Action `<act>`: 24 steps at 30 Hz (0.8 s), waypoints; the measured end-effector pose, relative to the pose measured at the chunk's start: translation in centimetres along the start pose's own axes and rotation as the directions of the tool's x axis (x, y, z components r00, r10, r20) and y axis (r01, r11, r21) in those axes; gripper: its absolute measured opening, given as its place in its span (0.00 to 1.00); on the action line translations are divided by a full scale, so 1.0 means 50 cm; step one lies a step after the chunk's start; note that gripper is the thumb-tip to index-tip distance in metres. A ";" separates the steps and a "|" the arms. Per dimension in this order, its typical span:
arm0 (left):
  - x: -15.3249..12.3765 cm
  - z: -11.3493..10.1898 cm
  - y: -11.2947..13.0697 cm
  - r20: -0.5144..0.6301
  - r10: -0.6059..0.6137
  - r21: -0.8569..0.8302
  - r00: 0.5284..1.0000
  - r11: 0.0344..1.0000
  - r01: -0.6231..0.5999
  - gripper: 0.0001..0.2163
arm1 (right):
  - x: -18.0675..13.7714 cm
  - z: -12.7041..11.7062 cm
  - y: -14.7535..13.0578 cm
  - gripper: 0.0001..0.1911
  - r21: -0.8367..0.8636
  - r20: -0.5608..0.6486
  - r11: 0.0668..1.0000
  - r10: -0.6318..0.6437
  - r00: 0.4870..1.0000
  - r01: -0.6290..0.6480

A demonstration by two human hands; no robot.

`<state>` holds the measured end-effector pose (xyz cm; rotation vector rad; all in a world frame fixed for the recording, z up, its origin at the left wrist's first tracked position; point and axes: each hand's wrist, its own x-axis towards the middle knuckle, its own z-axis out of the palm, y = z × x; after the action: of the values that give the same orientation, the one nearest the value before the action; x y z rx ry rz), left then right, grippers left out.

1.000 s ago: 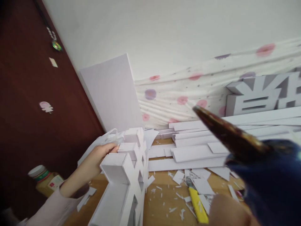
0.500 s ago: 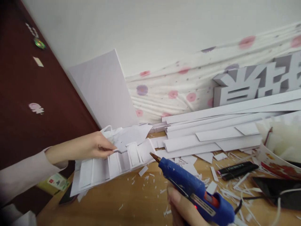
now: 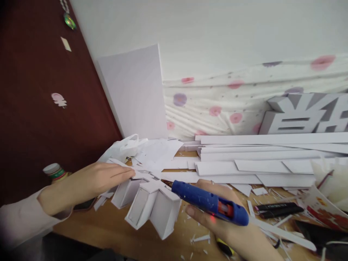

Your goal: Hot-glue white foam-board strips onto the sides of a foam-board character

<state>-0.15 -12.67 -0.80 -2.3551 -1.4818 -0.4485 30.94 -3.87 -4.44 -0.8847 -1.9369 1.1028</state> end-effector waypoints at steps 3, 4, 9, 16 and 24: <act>0.016 -0.020 -0.030 0.084 0.242 0.079 0.967 0.965 -0.248 0.19 | 0.050 -0.010 -0.017 0.13 -0.113 0.162 0.983 -0.128 0.979 0.147; 0.023 -0.024 -0.041 0.072 0.274 0.084 0.959 0.956 -0.280 0.18 | 0.068 -0.011 -0.025 0.14 -0.149 0.187 0.970 -0.164 0.969 0.193; 0.054 -0.023 -0.081 0.067 0.371 0.036 0.926 0.927 -0.374 0.16 | 0.134 0.000 -0.061 0.15 -0.246 0.251 0.894 -0.315 0.915 0.375; 0.073 -0.013 -0.091 0.075 0.342 -0.268 0.937 0.912 -0.311 0.15 | 0.139 0.012 -0.060 0.09 -0.236 0.403 0.882 -0.293 0.867 0.407; 0.084 0.001 -0.088 -0.007 0.168 -0.498 0.986 0.854 -0.149 0.07 | 0.156 0.022 -0.033 0.07 -0.242 0.452 0.768 -0.452 0.769 0.593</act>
<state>-2.39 -7.48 1.40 -2.8662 -1.2826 -0.8333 25.81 1.51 -1.42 -0.2497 -2.5586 0.5822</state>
